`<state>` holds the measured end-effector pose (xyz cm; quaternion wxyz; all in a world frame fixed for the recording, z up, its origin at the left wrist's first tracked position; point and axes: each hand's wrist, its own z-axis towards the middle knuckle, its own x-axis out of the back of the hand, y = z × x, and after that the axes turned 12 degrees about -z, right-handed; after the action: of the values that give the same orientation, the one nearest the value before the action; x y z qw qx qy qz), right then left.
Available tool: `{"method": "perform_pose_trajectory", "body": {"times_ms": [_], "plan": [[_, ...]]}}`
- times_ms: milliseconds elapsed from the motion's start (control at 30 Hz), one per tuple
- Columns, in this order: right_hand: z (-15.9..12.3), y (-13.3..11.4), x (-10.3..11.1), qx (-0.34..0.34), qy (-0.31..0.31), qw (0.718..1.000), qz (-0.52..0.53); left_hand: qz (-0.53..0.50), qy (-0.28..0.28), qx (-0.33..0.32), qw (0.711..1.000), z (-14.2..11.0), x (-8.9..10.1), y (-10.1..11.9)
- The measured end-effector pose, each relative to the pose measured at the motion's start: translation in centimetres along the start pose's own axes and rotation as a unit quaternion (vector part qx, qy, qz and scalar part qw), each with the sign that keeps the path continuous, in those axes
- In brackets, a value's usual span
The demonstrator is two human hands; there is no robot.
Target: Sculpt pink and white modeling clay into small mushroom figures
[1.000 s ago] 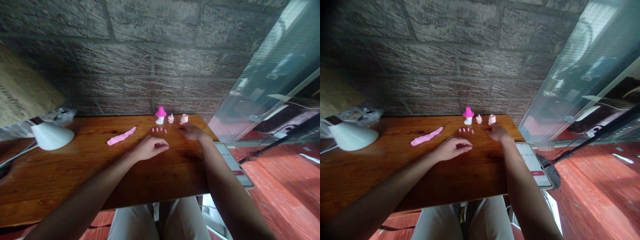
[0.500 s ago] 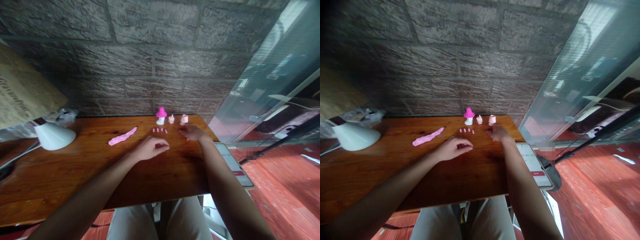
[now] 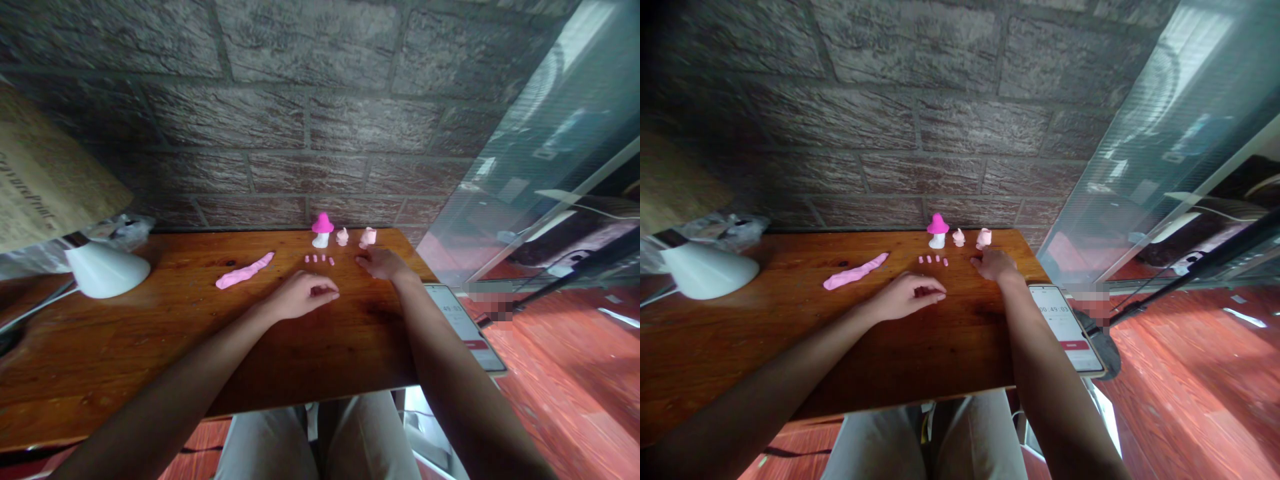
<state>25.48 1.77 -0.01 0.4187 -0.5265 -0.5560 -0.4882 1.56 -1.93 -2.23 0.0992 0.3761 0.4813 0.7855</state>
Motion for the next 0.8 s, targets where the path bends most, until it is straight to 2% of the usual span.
{"method": "perform_pose_trajectory", "body": {"times_ms": [367,800], "plan": [[-0.4,-1.6,0.5,-0.06,-0.012,0.998,0.005,0.005,-0.005,-0.001,1.0,0.0,-0.1,0.0],[0.3,-1.0,-0.4,-0.175,0.095,0.975,0.095,0.025,-0.015,-0.011,1.0,0.0,0.0,-0.1]]}}
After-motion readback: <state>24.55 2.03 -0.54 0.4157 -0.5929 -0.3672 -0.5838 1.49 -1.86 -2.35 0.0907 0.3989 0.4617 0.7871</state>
